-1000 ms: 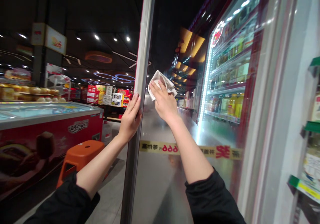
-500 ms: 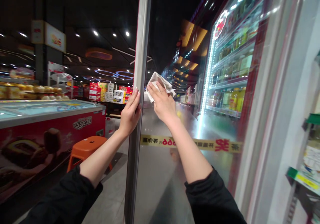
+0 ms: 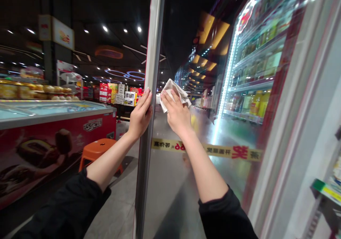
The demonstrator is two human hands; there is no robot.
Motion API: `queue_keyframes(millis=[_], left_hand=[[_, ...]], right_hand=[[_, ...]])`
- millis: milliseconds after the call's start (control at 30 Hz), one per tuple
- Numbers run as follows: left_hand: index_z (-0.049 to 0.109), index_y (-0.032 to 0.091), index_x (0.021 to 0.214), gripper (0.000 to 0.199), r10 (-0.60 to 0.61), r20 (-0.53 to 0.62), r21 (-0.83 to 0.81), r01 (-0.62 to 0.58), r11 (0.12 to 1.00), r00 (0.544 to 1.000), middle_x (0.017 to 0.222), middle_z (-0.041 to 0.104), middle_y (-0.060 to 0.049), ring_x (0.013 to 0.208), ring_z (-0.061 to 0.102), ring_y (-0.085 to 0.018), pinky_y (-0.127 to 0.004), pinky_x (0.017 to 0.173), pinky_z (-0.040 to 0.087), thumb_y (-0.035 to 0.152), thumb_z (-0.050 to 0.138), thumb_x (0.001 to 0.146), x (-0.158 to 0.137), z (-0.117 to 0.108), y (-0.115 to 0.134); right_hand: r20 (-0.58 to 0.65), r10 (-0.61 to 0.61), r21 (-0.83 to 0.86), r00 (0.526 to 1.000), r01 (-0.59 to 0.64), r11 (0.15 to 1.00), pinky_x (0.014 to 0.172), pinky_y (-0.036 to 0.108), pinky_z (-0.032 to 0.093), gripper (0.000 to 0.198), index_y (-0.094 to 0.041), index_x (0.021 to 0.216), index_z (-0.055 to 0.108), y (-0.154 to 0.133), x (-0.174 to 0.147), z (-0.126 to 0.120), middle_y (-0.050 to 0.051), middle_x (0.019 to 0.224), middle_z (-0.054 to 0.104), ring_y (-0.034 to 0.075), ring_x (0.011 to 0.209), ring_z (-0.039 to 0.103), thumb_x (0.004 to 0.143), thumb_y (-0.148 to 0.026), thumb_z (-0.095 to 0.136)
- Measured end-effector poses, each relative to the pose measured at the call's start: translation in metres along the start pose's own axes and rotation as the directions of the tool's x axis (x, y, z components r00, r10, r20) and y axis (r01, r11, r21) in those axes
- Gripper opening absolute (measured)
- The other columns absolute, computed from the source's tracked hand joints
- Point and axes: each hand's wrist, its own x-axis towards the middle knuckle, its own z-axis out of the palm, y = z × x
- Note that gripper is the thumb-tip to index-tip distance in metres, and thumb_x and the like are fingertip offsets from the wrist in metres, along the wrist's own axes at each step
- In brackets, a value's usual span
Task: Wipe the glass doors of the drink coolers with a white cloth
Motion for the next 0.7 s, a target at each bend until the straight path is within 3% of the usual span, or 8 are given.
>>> queue_keyframes(millis=[167,300,533,700], left_hand=[[0.021,0.036,0.179,0.062,-0.016,0.031,0.001,0.016,1.000,0.999,0.185,0.032,-0.005,0.170,0.034,-0.022,-0.050,0.141,0.034,0.026,0.032,0.119,0.000,-0.001,-0.001],[0.021,0.036,0.179,0.061,-0.024,0.059,-0.013,0.024,1.000,0.998,0.186,0.029,-0.005,0.171,0.031,-0.023,-0.050,0.142,0.031,0.030,0.029,0.119,0.001,-0.001,-0.002],[0.028,0.035,0.177,0.057,-0.033,0.028,0.002,0.033,0.999,0.999,0.185,0.035,-0.005,0.170,0.035,-0.022,-0.048,0.141,0.034,0.029,0.027,0.120,0.003,0.000,0.002],[0.030,0.033,0.176,0.057,-0.060,0.070,0.013,0.059,0.998,0.996,0.184,0.036,-0.005,0.170,0.034,-0.024,-0.052,0.141,0.035,0.033,0.027,0.119,0.004,-0.004,0.003]], right_hand=[[0.057,-0.033,-0.003,0.998,0.033,0.999,0.105,0.050,0.067,0.085,-0.029,0.176,0.036,-0.018,-0.002,0.009,-0.001,0.183,0.034,0.027,0.172,0.030,0.096,0.000,0.046],[0.084,-0.084,-0.014,0.993,0.086,0.996,0.109,0.051,0.065,0.083,-0.028,0.174,0.039,-0.007,-0.018,0.007,0.000,0.180,0.041,0.027,0.170,0.035,0.097,0.001,0.044],[0.025,-0.004,0.026,1.000,0.003,1.000,0.115,0.053,0.062,0.086,-0.029,0.177,0.033,-0.017,-0.014,0.011,-0.001,0.182,0.037,0.027,0.173,0.029,0.097,0.001,0.043],[0.068,-0.087,-0.010,0.994,0.088,0.996,0.102,0.050,0.067,0.087,-0.029,0.176,0.035,-0.021,-0.028,0.015,0.000,0.180,0.040,0.028,0.171,0.034,0.095,0.001,0.047]])
